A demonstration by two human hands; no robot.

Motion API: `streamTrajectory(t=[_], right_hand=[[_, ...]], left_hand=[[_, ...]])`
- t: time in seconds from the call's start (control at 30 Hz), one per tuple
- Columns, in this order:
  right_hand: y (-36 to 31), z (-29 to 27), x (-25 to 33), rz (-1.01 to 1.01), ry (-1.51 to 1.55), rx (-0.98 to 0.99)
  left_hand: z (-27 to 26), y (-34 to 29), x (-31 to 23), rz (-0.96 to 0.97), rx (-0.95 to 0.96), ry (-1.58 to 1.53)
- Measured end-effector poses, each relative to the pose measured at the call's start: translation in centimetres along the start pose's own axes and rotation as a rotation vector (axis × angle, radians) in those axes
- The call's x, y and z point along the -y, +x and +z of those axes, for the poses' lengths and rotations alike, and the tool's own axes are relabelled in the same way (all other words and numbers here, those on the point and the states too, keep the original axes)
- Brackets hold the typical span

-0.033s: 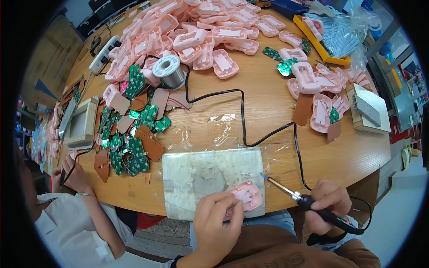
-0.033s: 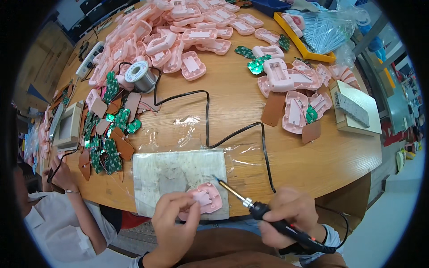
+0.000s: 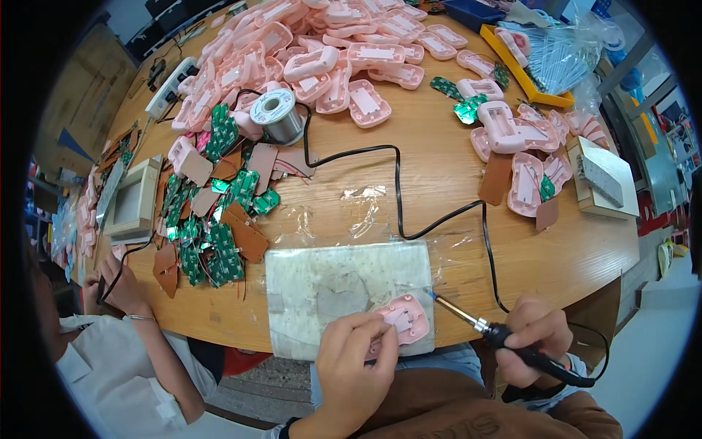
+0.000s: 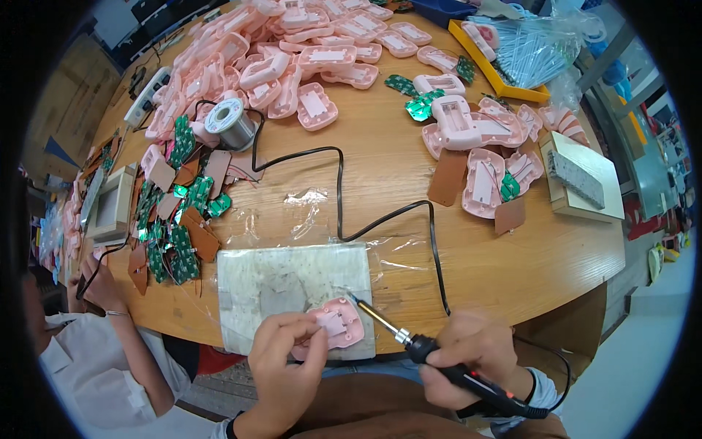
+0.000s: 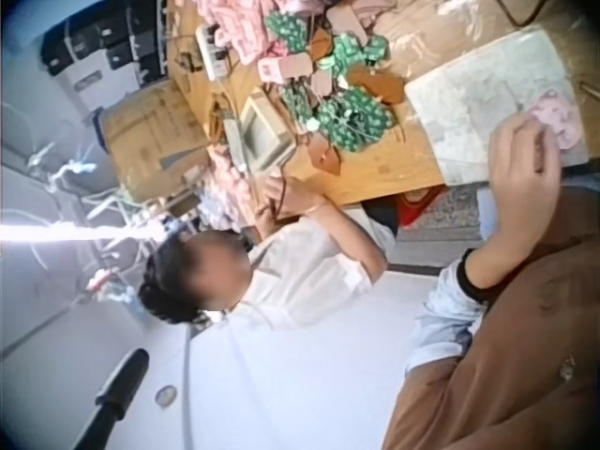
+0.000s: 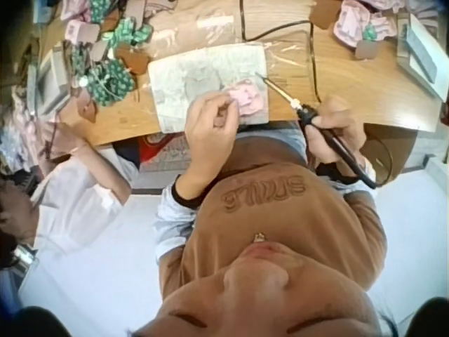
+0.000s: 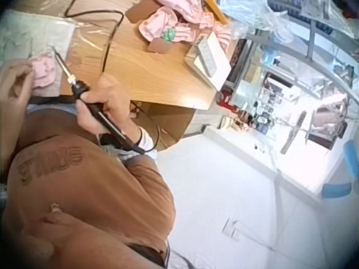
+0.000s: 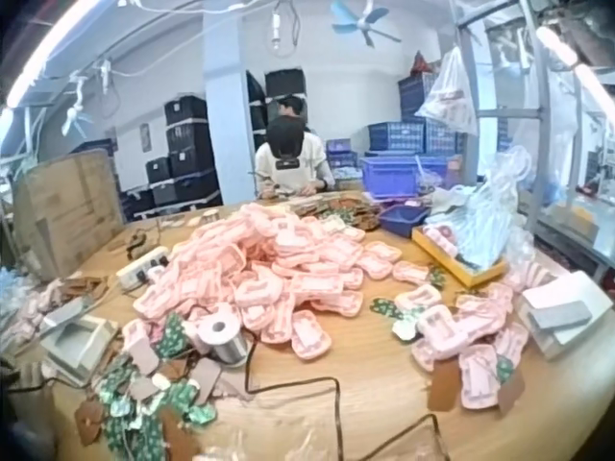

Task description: The person uses a soldering iron to attach wires to small pink plastic housings containing circuit boards. They repeatedly pick up a housing, apply solder to connection points, and place the finished unit aside on the table.

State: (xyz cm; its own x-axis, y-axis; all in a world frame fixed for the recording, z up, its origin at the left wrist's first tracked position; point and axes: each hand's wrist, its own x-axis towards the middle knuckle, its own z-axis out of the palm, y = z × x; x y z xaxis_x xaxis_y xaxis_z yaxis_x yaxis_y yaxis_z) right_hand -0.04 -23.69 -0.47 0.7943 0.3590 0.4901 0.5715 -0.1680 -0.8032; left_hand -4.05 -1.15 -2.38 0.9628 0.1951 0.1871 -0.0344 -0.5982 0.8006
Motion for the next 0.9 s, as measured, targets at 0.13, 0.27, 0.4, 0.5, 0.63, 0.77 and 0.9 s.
streamTrajectory(t=[0.13,0.27,0.4,0.5,0.63,0.77,0.9], right_hand=[[0.1,0.0,0.7,0.029,-0.052,0.137],[0.3,0.5,0.7,0.018,-0.049,0.201],[0.6,0.8,0.5,-0.003,-0.042,0.230],[0.9,1.0,0.3,-0.022,-0.020,0.240],[1.2,0.8,0.2,-0.041,-0.024,0.284],[1.4,0.6,0.2,-0.024,-0.049,0.305],[1.5,0.5,0.3,0.011,-0.031,0.253]], left_hand=[[0.2,-0.5,0.7,0.025,-0.010,0.005],[0.0,-0.5,0.6,0.024,-0.007,-0.003],[0.1,-0.1,0.5,0.063,-0.005,0.034],[0.0,0.1,0.5,0.089,-0.001,0.024],[0.0,0.3,0.5,0.150,0.005,0.075],[0.2,0.3,0.4,0.131,0.007,0.080],[0.0,0.4,0.3,0.141,0.006,0.092]])
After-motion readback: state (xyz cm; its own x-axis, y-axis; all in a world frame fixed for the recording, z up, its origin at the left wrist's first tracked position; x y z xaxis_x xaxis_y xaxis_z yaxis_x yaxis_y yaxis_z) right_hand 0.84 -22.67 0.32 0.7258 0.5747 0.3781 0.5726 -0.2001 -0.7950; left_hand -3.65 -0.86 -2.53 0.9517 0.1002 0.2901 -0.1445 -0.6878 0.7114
